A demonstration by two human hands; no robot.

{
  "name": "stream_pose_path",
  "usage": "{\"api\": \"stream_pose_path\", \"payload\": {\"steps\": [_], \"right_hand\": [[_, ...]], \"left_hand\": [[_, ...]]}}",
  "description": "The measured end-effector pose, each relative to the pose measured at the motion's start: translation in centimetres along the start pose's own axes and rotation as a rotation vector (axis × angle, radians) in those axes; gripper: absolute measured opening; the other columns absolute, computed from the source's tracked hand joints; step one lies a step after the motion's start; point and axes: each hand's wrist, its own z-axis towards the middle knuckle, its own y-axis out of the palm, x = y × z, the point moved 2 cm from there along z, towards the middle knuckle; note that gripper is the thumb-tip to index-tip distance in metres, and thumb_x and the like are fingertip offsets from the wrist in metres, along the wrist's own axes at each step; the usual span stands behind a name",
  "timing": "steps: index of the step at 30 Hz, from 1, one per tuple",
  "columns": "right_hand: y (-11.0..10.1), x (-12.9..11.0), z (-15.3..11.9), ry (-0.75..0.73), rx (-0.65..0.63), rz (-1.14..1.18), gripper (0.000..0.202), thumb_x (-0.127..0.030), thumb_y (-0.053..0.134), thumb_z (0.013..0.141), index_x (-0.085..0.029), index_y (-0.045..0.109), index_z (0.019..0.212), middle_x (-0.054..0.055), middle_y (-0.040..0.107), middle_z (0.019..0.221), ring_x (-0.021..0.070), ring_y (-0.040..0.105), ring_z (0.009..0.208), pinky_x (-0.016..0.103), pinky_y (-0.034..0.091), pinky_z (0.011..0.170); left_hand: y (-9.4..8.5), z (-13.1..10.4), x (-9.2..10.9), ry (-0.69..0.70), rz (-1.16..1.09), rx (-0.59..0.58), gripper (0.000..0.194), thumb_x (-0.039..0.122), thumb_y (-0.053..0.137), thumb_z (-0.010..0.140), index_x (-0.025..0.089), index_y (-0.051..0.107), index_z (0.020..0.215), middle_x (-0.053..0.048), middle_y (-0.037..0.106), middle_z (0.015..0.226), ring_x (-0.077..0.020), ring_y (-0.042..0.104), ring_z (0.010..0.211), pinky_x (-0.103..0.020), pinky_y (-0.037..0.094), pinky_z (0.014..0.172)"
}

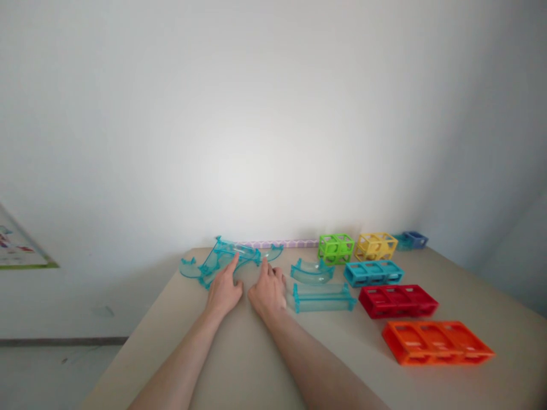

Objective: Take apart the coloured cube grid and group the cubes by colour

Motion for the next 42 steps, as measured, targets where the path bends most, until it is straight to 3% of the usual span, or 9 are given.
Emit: {"api": "stream_pose_path", "payload": {"steps": [6,11,14,17,20,25,33,38,42], "right_hand": [[0.0,-0.1,0.5,-0.003,-0.003,0.001,0.057,-0.016,0.050,0.075,-0.007,0.049,0.131,0.020,0.059,0.116,0.0328,0.047,0.111,0.042,0.032,0.093],[-0.4,-0.5,0.2,-0.137,-0.037,0.043,0.058,-0.010,0.046,0.075,-0.015,0.048,0.133,0.014,0.058,0.115,0.0277,0.048,0.110,0.037,0.035,0.093],[-0.4,-0.9,-0.2,-0.265,-0.087,0.077,0.067,-0.011,0.050,0.074,-0.027,0.043,0.139,0.009,0.060,0.114,0.0257,0.049,0.108,0.037,0.036,0.092],[-0.3,-1.3,-0.6,-0.362,-0.122,0.114,0.063,-0.014,0.053,0.074,-0.032,0.049,0.134,0.007,0.061,0.116,0.0270,0.049,0.110,0.041,0.035,0.094],[-0.1,-1.3,-0.6,-0.378,-0.121,0.169,0.049,-0.012,0.051,0.075,-0.024,0.061,0.121,0.008,0.066,0.111,0.0261,0.052,0.109,0.039,0.035,0.096],[-0.2,-1.1,-0.4,-0.275,-0.053,0.290,0.037,-0.012,0.044,0.081,-0.016,0.066,0.110,0.011,0.071,0.098,0.0216,0.064,0.093,0.030,0.044,0.087],[-1.0,-1.4,-1.2,-0.266,0.024,0.487,0.028,-0.030,0.046,0.089,-0.019,0.069,0.101,0.006,0.074,0.092,0.0199,0.069,0.087,0.026,0.048,0.082],[-0.8,-1.5,-1.8,-0.269,0.055,0.559,0.022,-0.027,0.049,0.087,-0.020,0.069,0.088,0.005,0.074,0.083,0.0183,0.070,0.078,0.024,0.048,0.076],[-0.7,-1.5,-2.3,-0.274,0.049,0.600,0.019,-0.021,0.051,0.082,-0.020,0.069,0.080,0.003,0.073,0.076,0.0175,0.069,0.071,0.023,0.047,0.071]], "left_hand": [[0.0,0.0,-0.1,0.027,0.009,0.029,0.055,0.003,0.053,0.075,0.019,0.057,0.128,-0.007,0.068,0.121,-0.0230,0.063,0.111,-0.036,0.047,0.099],[-1.6,0.0,0.0,-0.044,0.047,0.181,0.025,0.023,0.052,0.087,0.022,0.068,0.106,-0.004,0.075,0.096,-0.0205,0.069,0.087,-0.032,0.052,0.084],[-2.8,-0.1,-0.6,-0.123,0.113,0.308,0.029,0.023,0.045,0.090,0.019,0.067,0.109,-0.010,0.070,0.103,-0.0242,0.066,0.095,-0.036,0.049,0.088],[-3.5,-0.1,-1.4,-0.183,0.180,0.355,0.037,0.018,0.048,0.085,0.013,0.063,0.118,-0.017,0.064,0.103,-0.0303,0.060,0.103,-0.042,0.045,0.094],[-3.4,0.0,-2.2,-0.222,0.224,0.334,0.038,0.017,0.051,0.081,0.011,0.067,0.116,-0.019,0.063,0.099,-0.0337,0.060,0.101,-0.046,0.044,0.093],[-2.7,0.1,-2.7,-0.206,0.236,0.241,0.025,0.019,0.054,0.079,0.016,0.076,0.090,-0.014,0.070,0.091,-0.0305,0.063,0.093,-0.041,0.044,0.091],[-2.6,0.1,-2.7,-0.203,0.170,0.254,0.025,0.019,0.052,0.082,0.015,0.070,0.100,-0.010,0.072,0.087,-0.0257,0.066,0.085,-0.035,0.048,0.081],[-2.8,0.3,-2.3,-0.076,0.120,0.310,0.050,0.019,0.053,0.083,0.017,0.051,0.133,-0.010,0.065,0.093,-0.0253,0.062,0.092,-0.037,0.047,0.084],[-2.4,0.4,-2.3,0.065,0.046,0.308,0.038,0.020,0.058,0.079,0.023,0.067,0.117,-0.008,0.063,0.086,-0.0251,0.061,0.083,-0.038,0.047,0.081]]}}
